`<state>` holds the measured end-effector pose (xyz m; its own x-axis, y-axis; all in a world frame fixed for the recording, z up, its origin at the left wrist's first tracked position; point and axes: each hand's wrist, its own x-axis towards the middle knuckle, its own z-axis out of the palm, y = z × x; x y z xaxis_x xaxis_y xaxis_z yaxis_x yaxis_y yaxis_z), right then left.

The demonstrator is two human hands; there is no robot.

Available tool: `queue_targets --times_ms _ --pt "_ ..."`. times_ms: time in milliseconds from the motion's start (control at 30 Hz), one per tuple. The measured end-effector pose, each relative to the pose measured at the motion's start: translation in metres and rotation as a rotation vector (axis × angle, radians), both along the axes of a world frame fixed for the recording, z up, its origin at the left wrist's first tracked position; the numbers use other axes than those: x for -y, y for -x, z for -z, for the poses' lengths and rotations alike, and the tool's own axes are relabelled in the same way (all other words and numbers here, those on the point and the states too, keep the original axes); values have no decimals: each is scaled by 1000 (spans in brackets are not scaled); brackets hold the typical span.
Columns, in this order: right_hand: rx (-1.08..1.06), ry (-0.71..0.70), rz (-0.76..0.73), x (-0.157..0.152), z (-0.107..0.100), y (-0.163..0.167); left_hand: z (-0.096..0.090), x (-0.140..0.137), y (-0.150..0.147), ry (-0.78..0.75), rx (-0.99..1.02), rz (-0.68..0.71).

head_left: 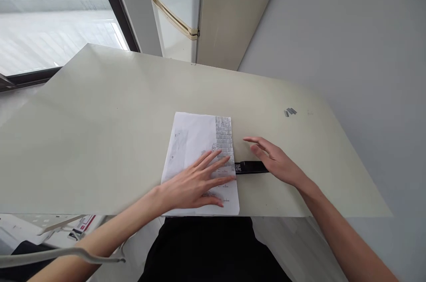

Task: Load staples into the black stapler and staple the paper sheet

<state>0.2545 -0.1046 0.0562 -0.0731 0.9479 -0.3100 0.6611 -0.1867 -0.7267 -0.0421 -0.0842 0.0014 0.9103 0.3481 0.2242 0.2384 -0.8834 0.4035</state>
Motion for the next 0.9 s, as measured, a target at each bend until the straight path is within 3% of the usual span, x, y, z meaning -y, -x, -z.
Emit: queue_targets --times_ms 167,300,633,900 --pt "92 -84 -47 -14 5 33 16 -4 -17 -82 -16 34" --pt "158 -67 -78 -18 6 45 19 0 -20 -101 -30 21" --pt "226 -111 -192 -12 4 46 16 1 -20 -78 -23 6" --pt "315 -109 -162 -15 9 50 14 3 -22 -64 -25 3"
